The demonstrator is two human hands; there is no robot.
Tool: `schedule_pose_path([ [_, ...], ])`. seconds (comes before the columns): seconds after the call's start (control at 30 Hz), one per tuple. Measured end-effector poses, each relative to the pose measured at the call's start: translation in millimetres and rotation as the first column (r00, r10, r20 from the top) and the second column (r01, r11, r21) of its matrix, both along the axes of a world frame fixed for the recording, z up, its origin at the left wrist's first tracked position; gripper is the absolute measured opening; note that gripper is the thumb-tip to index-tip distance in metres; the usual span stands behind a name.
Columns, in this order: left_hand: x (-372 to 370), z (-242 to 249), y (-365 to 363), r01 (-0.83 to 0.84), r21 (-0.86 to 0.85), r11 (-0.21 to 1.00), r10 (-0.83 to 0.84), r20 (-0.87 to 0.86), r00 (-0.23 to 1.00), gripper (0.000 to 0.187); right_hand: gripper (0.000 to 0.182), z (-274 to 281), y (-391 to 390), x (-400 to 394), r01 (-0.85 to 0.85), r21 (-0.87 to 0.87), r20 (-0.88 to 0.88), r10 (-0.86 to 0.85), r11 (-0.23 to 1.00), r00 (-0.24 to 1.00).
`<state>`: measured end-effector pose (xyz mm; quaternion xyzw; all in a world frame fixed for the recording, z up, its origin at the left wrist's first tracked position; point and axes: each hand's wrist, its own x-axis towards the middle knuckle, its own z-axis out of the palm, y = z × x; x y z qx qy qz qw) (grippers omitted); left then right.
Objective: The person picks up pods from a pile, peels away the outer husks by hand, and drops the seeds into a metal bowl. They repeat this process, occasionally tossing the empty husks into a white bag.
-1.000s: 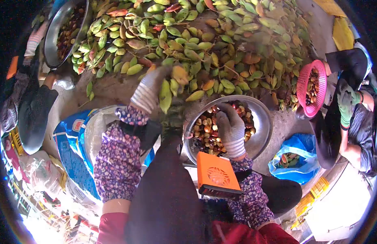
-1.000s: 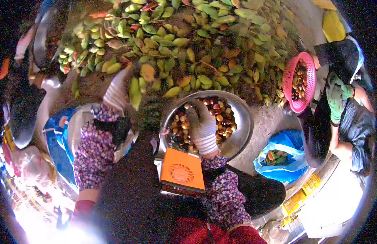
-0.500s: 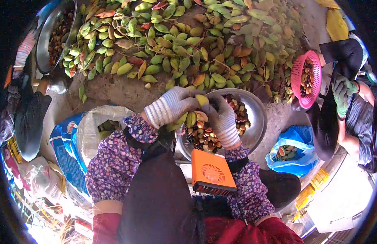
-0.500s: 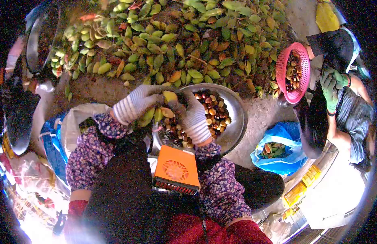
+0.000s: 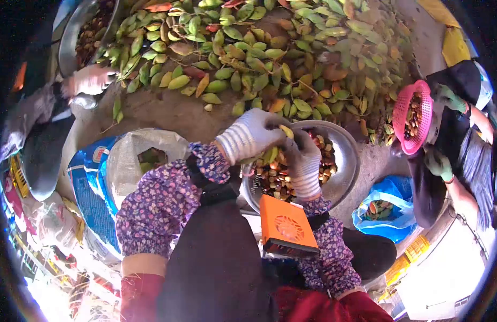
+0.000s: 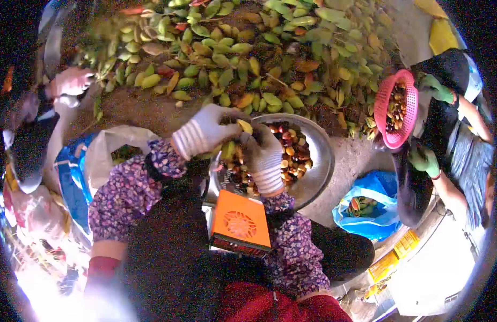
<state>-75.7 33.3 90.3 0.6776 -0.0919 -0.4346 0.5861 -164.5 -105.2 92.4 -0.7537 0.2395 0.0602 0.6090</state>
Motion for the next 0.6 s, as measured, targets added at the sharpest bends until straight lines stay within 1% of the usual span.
schedule_pose_path([
  [0.03,2,9,0,0.041,0.063,0.997,-0.042,0.012,0.999,0.029,0.027,5,-3,0,-0.037,-0.054,-0.024,0.036,0.998,0.999],
  [0.07,-2,0,-4,0.061,0.122,0.991,-0.069,0.069,0.995,0.031,0.025,11,-4,1,-0.075,-0.108,-0.051,0.070,0.991,0.996],
  [0.1,-3,4,-6,0.089,0.181,0.979,-0.126,0.208,0.970,0.032,0.023,8,-3,1,-0.043,-0.142,-0.077,0.033,0.989,0.996],
  [0.13,-2,8,-7,0.111,0.241,0.964,-0.192,0.341,0.920,0.032,0.023,-1,-3,-3,-0.045,-0.138,-0.078,0.035,0.989,0.996],
  [0.17,-3,8,-9,0.111,0.242,0.964,-0.192,0.341,0.920,0.032,0.022,-13,-5,-10,0.095,0.012,-0.101,-0.094,0.995,0.990],
  [0.2,-3,7,-10,0.135,0.246,0.960,-0.218,0.351,0.911,0.032,0.022,-12,-3,-8,0.236,0.156,-0.143,-0.215,0.959,0.966],
  [0.23,-3,7,-11,0.158,0.249,0.955,-0.243,0.360,0.901,0.032,0.021,-10,3,-8,0.346,0.407,-0.104,-0.333,0.846,0.937],
  [0.27,-3,7,-10,0.156,0.249,0.956,-0.242,0.361,0.901,0.032,0.021,-5,-1,-5,0.344,0.407,-0.104,-0.332,0.846,0.938],
  [0.3,-4,11,-8,0.189,0.273,0.943,-0.286,0.381,0.879,0.034,0.020,4,-5,0,0.171,0.234,-0.169,-0.133,0.957,0.977],
  [0.33,-3,15,-6,0.221,0.298,0.928,-0.332,0.398,0.855,0.036,0.020,8,-7,3,-0.038,0.071,-0.267,0.056,0.997,0.962],
  [0.37,-2,20,-5,0.223,0.303,0.927,-0.335,0.396,0.855,0.036,0.020,2,-7,1,-0.082,0.001,-0.195,0.080,0.997,0.978],
  [0.43,2,32,-6,0.314,0.314,0.896,-0.402,0.273,0.874,0.042,0.021,-8,-9,-3,-0.074,-0.012,-0.177,0.071,0.997,0.982],
  [0.47,2,28,-6,0.311,0.319,0.895,-0.400,0.271,0.876,0.042,0.022,-13,-11,-6,-0.070,-0.030,-0.160,0.064,0.997,0.985],
  [0.5,2,25,-7,0.335,0.312,0.889,-0.439,0.369,0.819,0.042,0.024,-18,-15,-11,-0.047,0.036,-0.184,0.053,0.998,0.982],
  [0.53,3,24,-6,0.362,0.309,0.879,-0.472,0.464,0.750,0.043,0.024,-23,-14,-15,-0.049,0.042,-0.183,0.056,0.998,0.981],
  [0.6,4,29,-2,0.388,0.322,0.864,-0.501,0.455,0.736,0.043,0.026,-31,-12,-20,0.033,0.261,-0.174,0.014,0.965,0.985],
])
